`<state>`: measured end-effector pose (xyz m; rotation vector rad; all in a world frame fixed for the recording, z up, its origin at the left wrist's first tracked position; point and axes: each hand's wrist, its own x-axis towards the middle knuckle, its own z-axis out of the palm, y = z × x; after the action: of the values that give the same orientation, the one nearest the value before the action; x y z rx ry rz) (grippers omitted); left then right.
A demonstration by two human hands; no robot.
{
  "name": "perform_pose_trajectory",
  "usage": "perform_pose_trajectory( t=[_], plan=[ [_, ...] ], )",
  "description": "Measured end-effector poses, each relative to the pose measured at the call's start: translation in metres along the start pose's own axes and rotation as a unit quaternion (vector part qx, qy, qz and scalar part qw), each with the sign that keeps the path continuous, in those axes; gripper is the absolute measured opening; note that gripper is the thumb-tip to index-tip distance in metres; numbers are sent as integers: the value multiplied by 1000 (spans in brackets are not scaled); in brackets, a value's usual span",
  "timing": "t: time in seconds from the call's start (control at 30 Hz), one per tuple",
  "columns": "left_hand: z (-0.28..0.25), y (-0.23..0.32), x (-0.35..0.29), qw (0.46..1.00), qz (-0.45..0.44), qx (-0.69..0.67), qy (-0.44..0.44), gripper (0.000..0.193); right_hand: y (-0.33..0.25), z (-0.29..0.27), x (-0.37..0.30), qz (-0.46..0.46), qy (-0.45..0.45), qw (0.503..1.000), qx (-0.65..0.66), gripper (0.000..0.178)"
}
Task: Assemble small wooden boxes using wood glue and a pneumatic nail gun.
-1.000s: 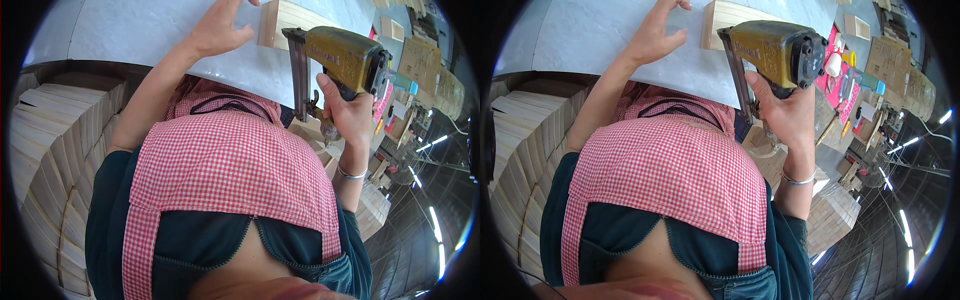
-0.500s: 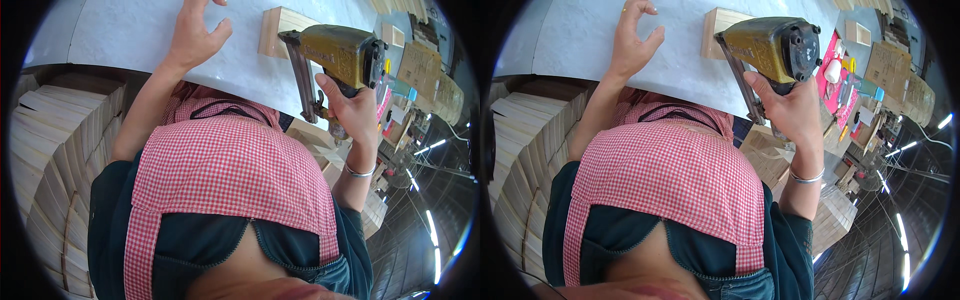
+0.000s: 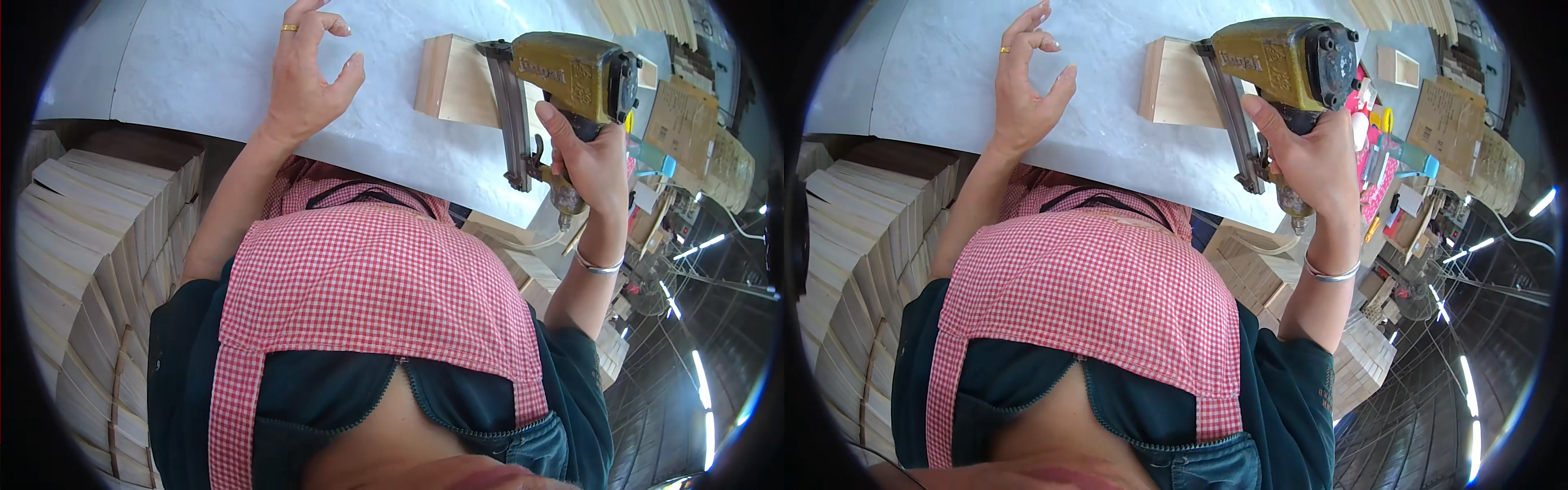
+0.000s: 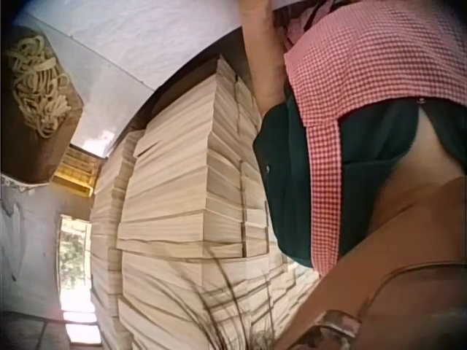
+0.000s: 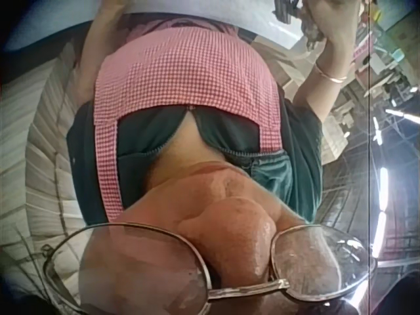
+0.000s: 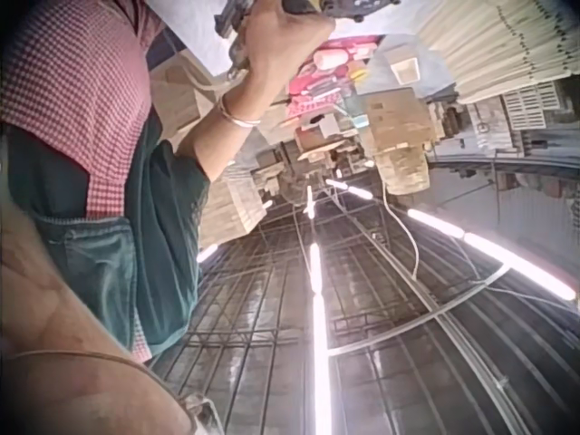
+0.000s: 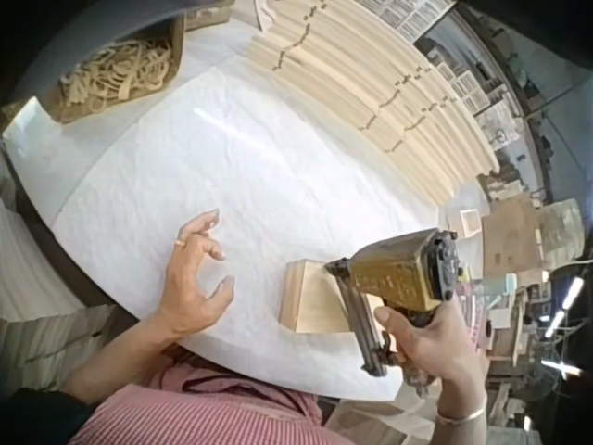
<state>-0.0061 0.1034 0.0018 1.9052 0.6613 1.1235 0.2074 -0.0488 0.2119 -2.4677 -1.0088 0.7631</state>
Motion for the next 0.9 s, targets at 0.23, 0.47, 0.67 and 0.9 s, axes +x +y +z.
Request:
perform_pose_trajectory(
  t=[0.23, 0.47, 0.67, 0.9],
  plan=[
    [1, 1, 1, 1000, 1, -9, -5, 37, 3, -3, 4, 6, -8, 1000, 18, 39],
    [-4, 4, 1, 1000, 0, 12, -15, 37, 3, -2, 3, 3, -13, 999, 53, 38],
    [-6, 8, 3, 1000, -2, 22, -22, 34, 5, -3, 6, 16, -19, 999, 46, 35],
    [7, 20, 15, 989, 70, 91, -89, 36, 6, -15, 13, -10, -32, 999, 26, 31]
  ],
)
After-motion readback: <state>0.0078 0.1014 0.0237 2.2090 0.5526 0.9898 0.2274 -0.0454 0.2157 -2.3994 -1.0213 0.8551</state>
